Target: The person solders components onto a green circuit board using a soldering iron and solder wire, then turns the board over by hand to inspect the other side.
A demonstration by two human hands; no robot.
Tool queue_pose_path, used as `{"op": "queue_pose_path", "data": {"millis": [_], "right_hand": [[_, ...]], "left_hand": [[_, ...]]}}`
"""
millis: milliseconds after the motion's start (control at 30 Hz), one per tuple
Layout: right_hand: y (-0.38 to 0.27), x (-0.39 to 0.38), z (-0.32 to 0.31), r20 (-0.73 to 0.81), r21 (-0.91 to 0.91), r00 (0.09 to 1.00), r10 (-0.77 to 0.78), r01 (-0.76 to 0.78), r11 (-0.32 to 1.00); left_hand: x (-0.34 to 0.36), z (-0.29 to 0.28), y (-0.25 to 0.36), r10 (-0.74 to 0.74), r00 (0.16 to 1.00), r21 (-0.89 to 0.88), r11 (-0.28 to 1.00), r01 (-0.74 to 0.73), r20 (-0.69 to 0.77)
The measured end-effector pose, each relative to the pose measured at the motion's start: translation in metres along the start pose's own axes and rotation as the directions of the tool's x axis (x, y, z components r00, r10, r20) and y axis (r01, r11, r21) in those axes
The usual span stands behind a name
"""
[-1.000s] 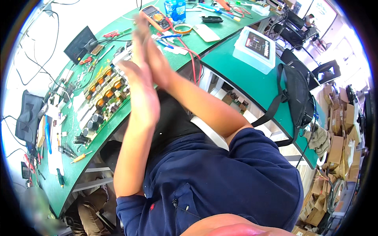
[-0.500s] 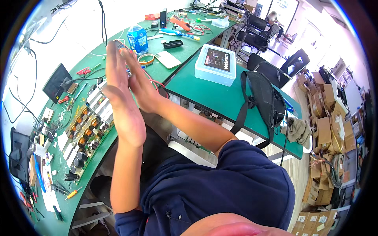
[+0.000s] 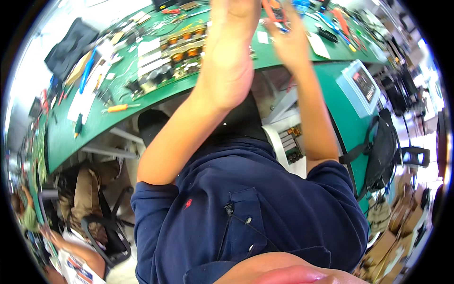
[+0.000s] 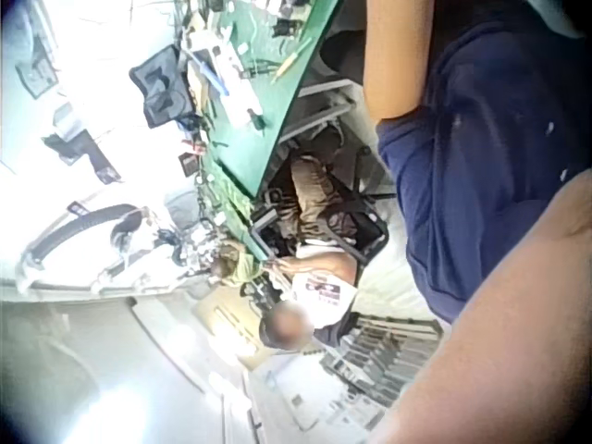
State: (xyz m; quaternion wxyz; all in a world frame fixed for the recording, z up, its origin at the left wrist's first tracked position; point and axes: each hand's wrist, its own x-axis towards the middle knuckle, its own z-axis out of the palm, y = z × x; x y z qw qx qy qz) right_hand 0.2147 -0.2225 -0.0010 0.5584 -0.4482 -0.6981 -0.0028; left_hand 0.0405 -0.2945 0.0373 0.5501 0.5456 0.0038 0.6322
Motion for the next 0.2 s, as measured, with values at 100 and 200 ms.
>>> {"op": "queue_pose_path", "data": {"millis": [100,200], "right_hand": [[-0.009,0.005,-0.057,-0.102,0.133,0.982,-0.162,0.174,0.976],[-0.024,0.005,-0.117,-0.151,0.669,0.964,-0.216,0.261,0.696]], "left_hand": [[-0.003,-0.035,0.042,0.368,0.918,0.578,0.786,-0.220,-0.150],[-0.023,-0.071,0.101,0.703,0.710,0.597,0.587,-0.547,-0.041]]}}
